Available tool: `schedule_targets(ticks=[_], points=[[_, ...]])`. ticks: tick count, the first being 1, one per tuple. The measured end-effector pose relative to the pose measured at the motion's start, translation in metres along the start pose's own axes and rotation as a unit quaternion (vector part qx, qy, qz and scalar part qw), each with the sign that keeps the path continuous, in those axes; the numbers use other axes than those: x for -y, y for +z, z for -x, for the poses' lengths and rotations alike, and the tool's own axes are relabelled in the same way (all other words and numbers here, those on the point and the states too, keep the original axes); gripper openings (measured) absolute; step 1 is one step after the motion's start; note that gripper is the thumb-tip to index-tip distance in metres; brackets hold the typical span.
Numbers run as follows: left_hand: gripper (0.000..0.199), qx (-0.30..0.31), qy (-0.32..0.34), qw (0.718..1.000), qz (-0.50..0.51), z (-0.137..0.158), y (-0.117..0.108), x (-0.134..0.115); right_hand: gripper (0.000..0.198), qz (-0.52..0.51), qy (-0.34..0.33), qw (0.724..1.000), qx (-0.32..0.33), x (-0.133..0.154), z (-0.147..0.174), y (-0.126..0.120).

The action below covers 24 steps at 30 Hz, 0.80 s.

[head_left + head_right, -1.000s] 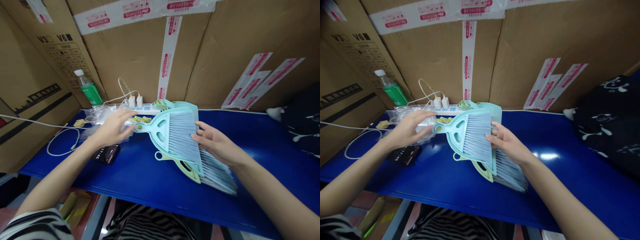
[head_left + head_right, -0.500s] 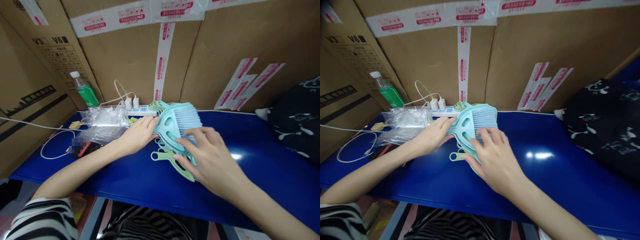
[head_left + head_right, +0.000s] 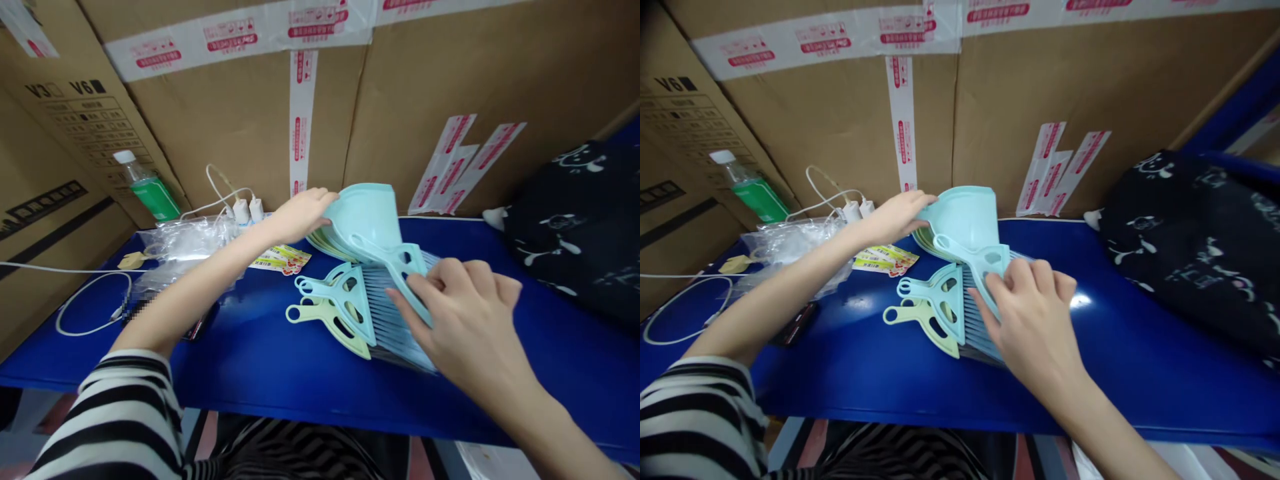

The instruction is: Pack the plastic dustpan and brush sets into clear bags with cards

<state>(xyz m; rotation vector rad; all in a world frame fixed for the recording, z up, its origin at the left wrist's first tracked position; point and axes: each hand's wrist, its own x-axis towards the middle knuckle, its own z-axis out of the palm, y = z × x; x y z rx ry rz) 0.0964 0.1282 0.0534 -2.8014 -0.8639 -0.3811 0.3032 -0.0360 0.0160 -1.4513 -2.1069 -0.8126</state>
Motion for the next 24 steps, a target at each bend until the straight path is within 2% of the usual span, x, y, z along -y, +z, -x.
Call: schedule_targets(ticks=[3,6,9,14,17,20,24], points=[[0.038,0.038,-0.021,0.999,0.006,-0.023,0.01,0.026,0.038,0.015,-0.018,1.0,0.006,0.002,0.011,-0.001],[0.036,0.072,-0.027,0.997,0.004,-0.033,0.021,0.038,0.037,0.0,-0.054,0.998,0.037,0.011,0.019,0.006],[0.037,0.098,-0.036,0.995,-0.007,-0.031,0.027,0.041,0.031,-0.026,-0.067,0.995,0.065,0.02,0.021,0.015],[0.042,0.116,-0.059,0.991,-0.041,-0.02,0.023,0.043,0.026,-0.041,-0.091,0.992,0.08,0.027,0.019,0.023],[0.043,0.113,-0.058,0.989,-0.071,-0.016,0.018,0.037,0.022,-0.042,-0.109,0.99,0.083,0.029,0.018,0.023],[0.041,0.099,-0.056,0.989,-0.092,-0.008,0.007,0.02,0.021,-0.041,-0.127,0.987,0.089,0.03,0.019,0.023],[0.04,0.129,-0.044,0.99,-0.035,0.023,-0.009,-0.013,0.038,-0.081,-0.137,0.983,0.092,0.026,0.024,0.026]])
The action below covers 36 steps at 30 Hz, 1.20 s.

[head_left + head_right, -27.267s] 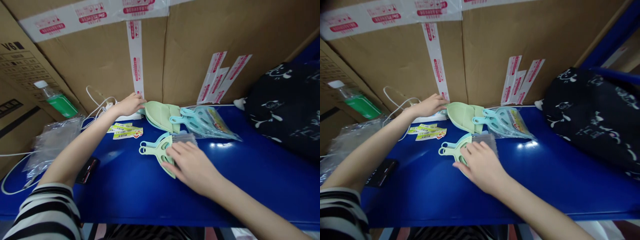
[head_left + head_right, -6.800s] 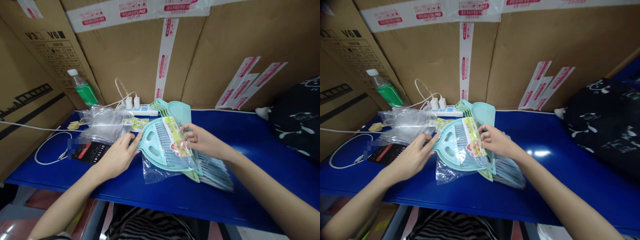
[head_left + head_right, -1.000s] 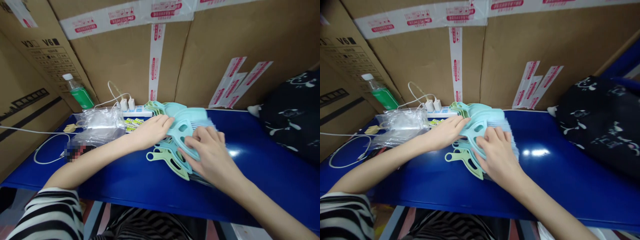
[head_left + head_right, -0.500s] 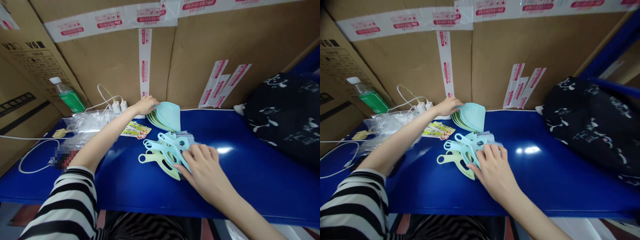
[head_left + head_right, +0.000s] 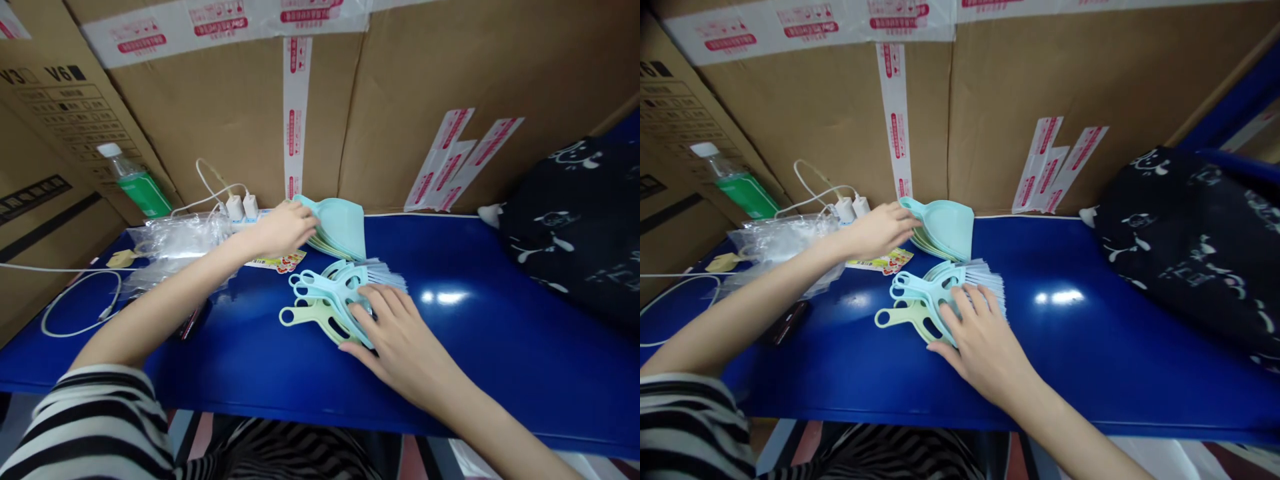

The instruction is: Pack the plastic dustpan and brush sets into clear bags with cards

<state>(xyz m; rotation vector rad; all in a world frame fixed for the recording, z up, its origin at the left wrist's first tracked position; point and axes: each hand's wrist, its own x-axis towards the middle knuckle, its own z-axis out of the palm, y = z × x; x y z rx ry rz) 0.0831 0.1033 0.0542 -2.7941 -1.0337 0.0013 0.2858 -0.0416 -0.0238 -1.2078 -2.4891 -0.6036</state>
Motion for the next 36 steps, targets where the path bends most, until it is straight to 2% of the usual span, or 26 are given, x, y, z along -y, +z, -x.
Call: schedule_targets(ticks=[2,3,5,6,9,11,14,17,26,30,33,34,35,36], points=[[0.053,0.053,0.042,0.995,0.076,0.024,0.003,-0.011,0.052,-0.024,-0.001,1.0,-0.001,-0.002,0.004,0.003],[0.069,0.087,0.058,0.989,0.102,0.036,0.008,-0.015,0.055,-0.032,-0.002,0.999,-0.002,-0.003,0.007,0.004],[0.1,0.13,0.076,0.98,0.128,0.053,0.02,-0.02,0.056,-0.037,-0.007,0.999,-0.006,-0.004,0.011,0.006],[0.104,0.135,0.086,0.977,0.14,0.058,0.027,-0.022,0.054,-0.038,-0.006,0.999,-0.008,-0.004,0.013,0.007],[0.089,0.117,0.088,0.976,0.161,0.061,0.04,-0.027,0.053,-0.042,0.012,0.999,-0.005,-0.006,0.019,0.009],[0.08,0.118,0.081,0.976,0.162,0.056,0.039,-0.032,0.055,-0.039,0.019,0.999,-0.005,-0.007,0.022,0.01],[0.075,0.139,0.077,0.975,0.154,0.047,0.032,-0.042,0.051,-0.02,0.012,1.0,-0.016,-0.009,0.027,0.009],[0.069,0.133,0.083,0.975,0.156,0.039,0.028,-0.053,0.046,-0.01,0.019,0.999,-0.031,-0.013,0.034,0.008],[0.058,0.071,0.094,0.985,0.13,0.011,0.051,-0.08,0.052,-0.018,0.054,0.998,-0.041,-0.025,0.056,0.003],[0.046,0.095,0.122,0.983,0.098,0.008,0.036,-0.08,0.053,-0.016,0.067,0.997,-0.036,-0.026,0.061,0.002],[0.037,0.118,0.183,0.972,0.085,-0.002,0.015,-0.067,0.053,-0.017,0.07,0.997,-0.042,-0.026,0.062,0.002],[0.029,0.106,0.202,0.97,0.086,-0.009,0.009,-0.06,0.052,-0.017,0.069,0.997,-0.043,-0.026,0.062,0.002],[0.026,0.07,0.19,0.977,0.069,-0.018,0.005,-0.054,0.051,-0.018,0.07,0.996,-0.043,-0.026,0.062,0.003],[0.025,0.018,0.145,0.989,0.028,-0.028,0.003,-0.049,0.05,-0.019,0.071,0.996,-0.043,-0.026,0.062,0.003]])
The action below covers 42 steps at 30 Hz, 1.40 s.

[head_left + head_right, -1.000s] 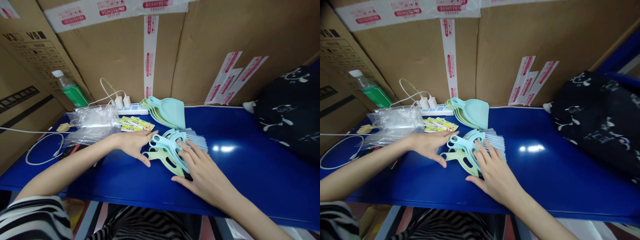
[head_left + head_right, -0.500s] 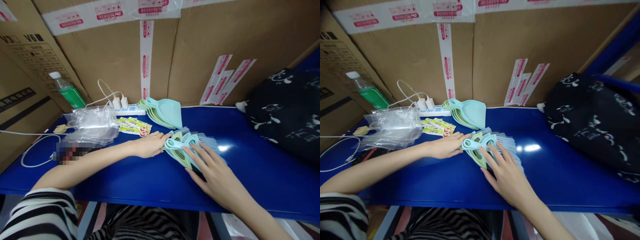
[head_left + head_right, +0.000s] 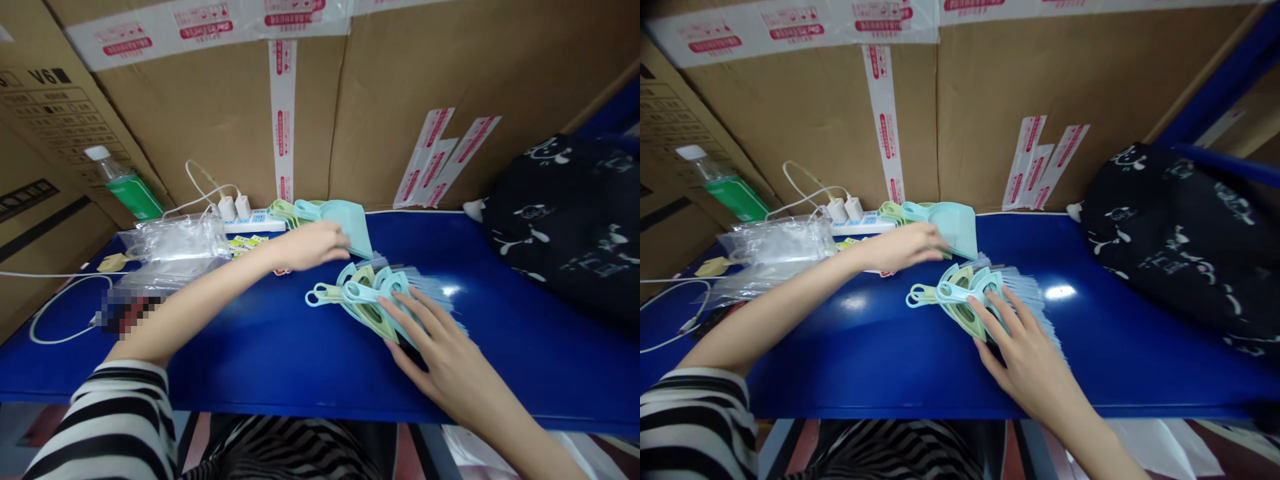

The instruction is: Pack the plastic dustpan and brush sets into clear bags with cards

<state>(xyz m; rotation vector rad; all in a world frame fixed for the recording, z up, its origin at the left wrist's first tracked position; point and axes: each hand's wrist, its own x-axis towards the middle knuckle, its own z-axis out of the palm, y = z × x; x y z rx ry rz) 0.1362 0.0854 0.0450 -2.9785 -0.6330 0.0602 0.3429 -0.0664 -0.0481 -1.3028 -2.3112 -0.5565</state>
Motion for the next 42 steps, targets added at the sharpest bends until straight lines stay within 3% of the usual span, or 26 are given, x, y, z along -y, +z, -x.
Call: schedule_targets(ticks=[2,5,7,12,18,24,35,42], points=[[0.027,-0.047,-0.064,0.991,-0.108,-0.018,0.0,0.014,0.049,-0.002,0.008,1.0,0.0,0.0,0.0,0.001],[0.022,0.013,-0.012,0.987,-0.157,-0.038,0.009,0.028,0.047,-0.007,0.017,1.0,0.004,0.001,-0.001,0.001],[0.019,0.021,0.003,0.984,-0.176,-0.042,0.015,0.032,0.046,-0.008,0.016,1.0,0.006,0.002,-0.002,0.0],[0.019,-0.026,0.023,0.971,-0.235,-0.021,0.018,0.045,0.05,-0.01,0.019,1.0,0.001,0.003,-0.005,0.001],[0.021,-0.009,-0.027,0.975,-0.221,0.005,0.016,0.063,0.055,0.005,0.022,1.0,0.017,-0.004,-0.007,0.011],[0.025,0.007,-0.044,0.977,-0.21,0.005,0.016,0.056,0.06,0.02,0.024,0.998,0.053,-0.013,-0.011,0.016],[0.025,0.001,-0.064,0.982,-0.177,0.005,0.018,0.053,0.053,0.007,0.046,0.998,0.043,-0.035,-0.016,0.031],[0.031,-0.004,-0.052,0.979,-0.195,0.012,0.012,0.036,0.051,-0.043,0.043,0.997,0.044,-0.046,-0.017,0.027]])
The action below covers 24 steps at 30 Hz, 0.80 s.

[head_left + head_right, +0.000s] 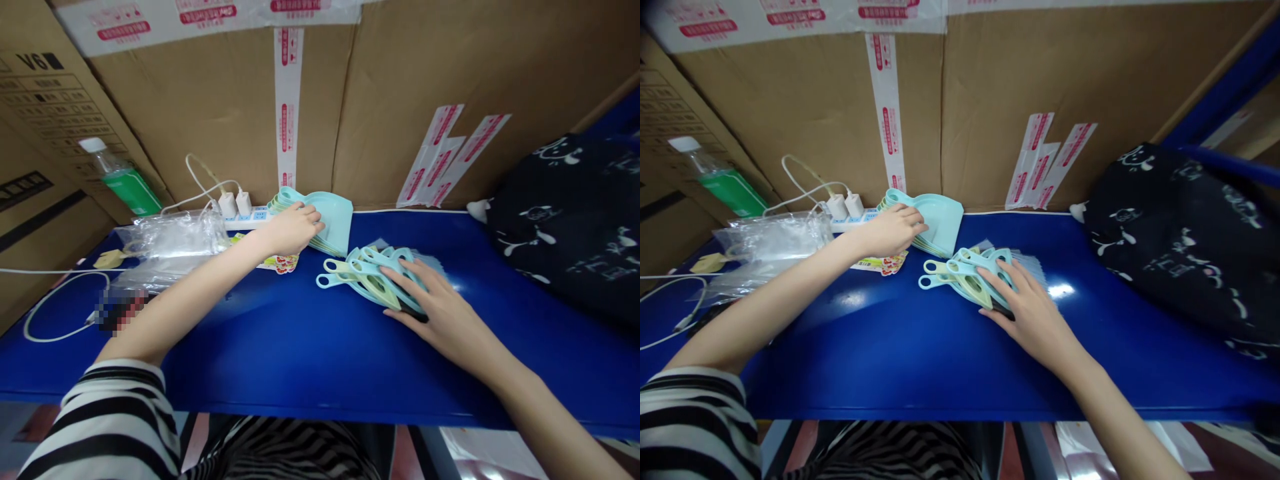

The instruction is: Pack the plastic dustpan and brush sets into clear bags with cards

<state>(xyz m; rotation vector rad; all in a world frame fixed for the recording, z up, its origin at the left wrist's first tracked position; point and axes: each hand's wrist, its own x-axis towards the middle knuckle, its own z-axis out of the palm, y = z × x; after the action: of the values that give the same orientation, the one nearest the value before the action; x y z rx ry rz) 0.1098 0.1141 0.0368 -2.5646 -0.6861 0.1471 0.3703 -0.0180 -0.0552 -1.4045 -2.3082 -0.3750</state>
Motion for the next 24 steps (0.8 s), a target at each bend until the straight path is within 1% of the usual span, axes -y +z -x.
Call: schedule_targets(ticks=[4,7,11,14,17,20,22,24], points=[[0.029,-0.033,0.022,0.999,-0.009,0.012,-0.009,-0.011,0.052,-0.02,0.014,1.0,0.003,0.001,0.002,-0.002],[0.028,-0.041,0.035,0.999,-0.005,0.027,-0.016,-0.022,0.057,-0.026,0.013,1.0,-0.003,0.002,0.003,-0.002],[0.028,-0.022,0.036,0.999,0.027,0.059,-0.02,-0.042,0.063,0.004,-0.001,1.0,-0.027,0.008,0.003,-0.004],[0.029,-0.001,0.035,0.998,0.054,0.088,-0.014,-0.057,0.065,0.025,-0.016,0.999,-0.03,0.019,0.0,-0.005],[0.031,0.012,0.02,0.996,0.081,0.113,-0.004,-0.07,0.065,0.035,-0.05,0.998,-0.026,0.034,-0.01,-0.005],[0.034,0.02,0.006,0.995,0.097,0.127,0.003,-0.08,0.06,0.047,-0.099,0.993,-0.034,0.052,-0.027,-0.007],[0.035,0.021,0.016,0.994,0.108,0.131,0.006,-0.086,0.051,0.048,-0.146,0.987,-0.04,0.066,-0.042,-0.008],[0.036,0.021,0.034,0.992,0.121,0.132,0.01,-0.089,0.036,0.034,-0.202,0.978,-0.038,0.082,-0.057,-0.008]])
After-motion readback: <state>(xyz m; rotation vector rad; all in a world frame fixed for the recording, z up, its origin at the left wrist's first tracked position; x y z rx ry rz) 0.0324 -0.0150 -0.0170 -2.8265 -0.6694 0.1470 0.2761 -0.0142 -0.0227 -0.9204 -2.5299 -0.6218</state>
